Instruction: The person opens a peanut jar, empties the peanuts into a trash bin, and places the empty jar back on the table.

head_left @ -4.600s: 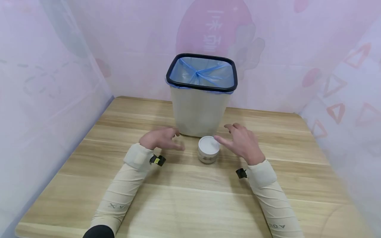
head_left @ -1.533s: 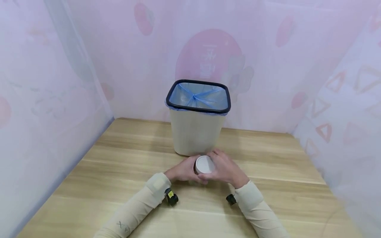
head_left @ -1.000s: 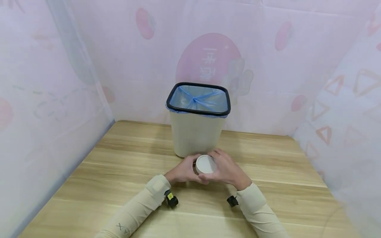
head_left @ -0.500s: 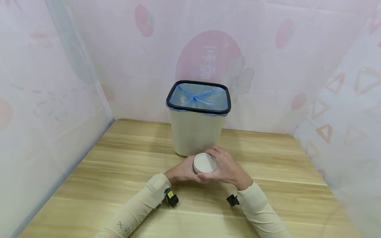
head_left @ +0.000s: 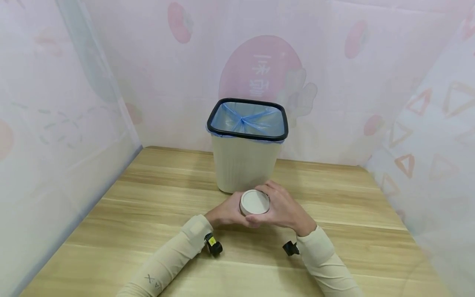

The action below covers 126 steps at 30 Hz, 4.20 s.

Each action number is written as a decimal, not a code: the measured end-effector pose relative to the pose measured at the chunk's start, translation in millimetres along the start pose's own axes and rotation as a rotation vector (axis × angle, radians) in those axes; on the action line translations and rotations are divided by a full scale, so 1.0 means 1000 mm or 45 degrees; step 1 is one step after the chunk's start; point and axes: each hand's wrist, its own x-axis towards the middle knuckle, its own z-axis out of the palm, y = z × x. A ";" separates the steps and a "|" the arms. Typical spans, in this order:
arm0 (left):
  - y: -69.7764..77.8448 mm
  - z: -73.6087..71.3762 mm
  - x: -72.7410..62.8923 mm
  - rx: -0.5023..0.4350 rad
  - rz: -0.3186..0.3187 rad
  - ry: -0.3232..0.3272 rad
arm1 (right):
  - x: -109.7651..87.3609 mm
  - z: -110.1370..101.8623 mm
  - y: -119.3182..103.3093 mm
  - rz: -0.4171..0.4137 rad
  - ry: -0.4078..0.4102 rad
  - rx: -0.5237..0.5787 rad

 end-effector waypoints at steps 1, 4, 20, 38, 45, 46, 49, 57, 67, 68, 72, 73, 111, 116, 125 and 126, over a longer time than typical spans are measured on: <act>0.000 0.000 0.000 0.002 0.001 -0.001 | 0.000 0.000 0.000 0.002 -0.005 -0.002; 0.001 0.001 0.000 0.000 0.009 -0.006 | 0.000 -0.001 -0.001 0.006 -0.019 -0.006; 0.004 0.000 0.000 -0.026 0.028 -0.040 | 0.000 -0.006 -0.002 -0.014 -0.028 0.021; 0.003 0.005 -0.005 -0.042 0.033 -0.069 | -0.005 -0.002 -0.002 -0.021 -0.039 0.023; 0.003 0.005 -0.004 -0.050 0.025 -0.061 | -0.004 -0.004 -0.003 -0.027 -0.047 0.058; 0.003 0.004 -0.004 -0.047 0.025 -0.062 | -0.004 -0.005 -0.003 -0.027 -0.048 0.059; 0.003 0.004 -0.003 -0.046 0.025 -0.066 | -0.003 -0.006 -0.002 -0.028 -0.054 0.057; 0.005 0.003 -0.004 -0.082 0.027 -0.070 | -0.002 -0.005 0.000 -0.065 -0.047 0.055; 0.005 0.001 -0.001 -0.047 0.031 -0.069 | -0.001 -0.008 0.000 -0.075 -0.063 0.064; 0.005 0.001 0.000 -0.038 0.031 -0.068 | 0.000 -0.009 0.000 -0.078 -0.062 0.060; 0.006 0.001 0.000 -0.029 0.029 -0.075 | -0.001 -0.009 0.000 -0.085 -0.060 0.048; 0.005 0.001 0.000 -0.027 0.028 -0.078 | -0.001 -0.009 0.000 -0.087 -0.060 0.048; 0.005 -0.002 -0.002 -0.118 0.050 -0.142 | -0.003 -0.019 0.000 -0.095 -0.186 0.153; 0.003 -0.002 -0.002 -0.143 0.059 -0.142 | -0.004 -0.023 -0.001 -0.118 -0.200 0.170; 0.000 -0.001 -0.001 -0.124 0.034 -0.103 | -0.004 -0.025 -0.003 -0.080 -0.261 0.151; 0.000 -0.001 -0.001 -0.118 0.031 -0.091 | -0.004 -0.025 -0.003 -0.059 -0.254 0.158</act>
